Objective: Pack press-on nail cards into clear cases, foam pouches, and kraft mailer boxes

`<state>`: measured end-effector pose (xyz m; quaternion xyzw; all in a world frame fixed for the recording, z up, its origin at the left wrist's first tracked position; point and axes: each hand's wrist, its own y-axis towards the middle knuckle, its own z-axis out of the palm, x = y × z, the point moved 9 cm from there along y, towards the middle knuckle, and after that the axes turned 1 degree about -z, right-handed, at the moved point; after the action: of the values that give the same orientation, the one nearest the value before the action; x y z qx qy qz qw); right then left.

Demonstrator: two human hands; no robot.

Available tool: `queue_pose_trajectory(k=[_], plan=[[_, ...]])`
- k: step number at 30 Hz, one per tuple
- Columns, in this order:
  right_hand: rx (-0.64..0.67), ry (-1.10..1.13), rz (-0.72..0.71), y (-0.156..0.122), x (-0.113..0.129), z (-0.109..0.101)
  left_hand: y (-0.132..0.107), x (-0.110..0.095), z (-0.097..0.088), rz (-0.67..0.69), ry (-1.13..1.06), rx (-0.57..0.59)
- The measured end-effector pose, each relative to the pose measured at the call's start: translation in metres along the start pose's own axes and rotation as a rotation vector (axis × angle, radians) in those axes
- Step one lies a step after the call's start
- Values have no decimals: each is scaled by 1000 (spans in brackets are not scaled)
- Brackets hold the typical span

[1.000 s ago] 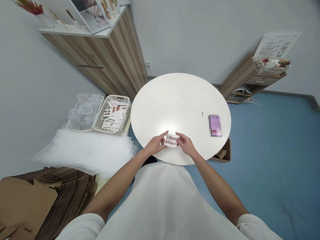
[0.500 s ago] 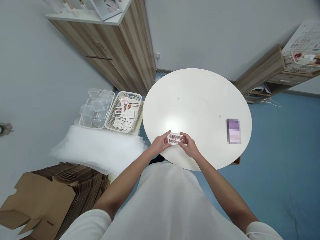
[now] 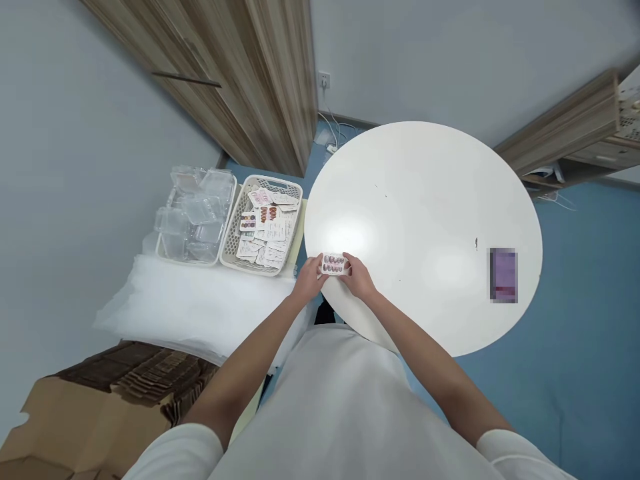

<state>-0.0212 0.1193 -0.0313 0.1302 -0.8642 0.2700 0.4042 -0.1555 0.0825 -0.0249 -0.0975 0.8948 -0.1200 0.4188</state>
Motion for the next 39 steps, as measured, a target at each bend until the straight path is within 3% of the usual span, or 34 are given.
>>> queue_pose_trajectory(k=[4,10,15,19,27,39], plan=[[-3,-89,59,18,-1,16,12,16,2,-63,101,-10],[-53,-64,124,14,-4,21,9,15,4,-77,238,-39],[-152,242,191,-5,-11,24,-4,17,5,-139,83,-38],[-208,425,226,-4,-10,31,-1,14,2,-135,-9,-58],[-270,472,194,20,-6,21,18,12,-7,-80,-118,-97],[-261,544,205,22,-4,17,19,14,-10,-47,-153,-159]])
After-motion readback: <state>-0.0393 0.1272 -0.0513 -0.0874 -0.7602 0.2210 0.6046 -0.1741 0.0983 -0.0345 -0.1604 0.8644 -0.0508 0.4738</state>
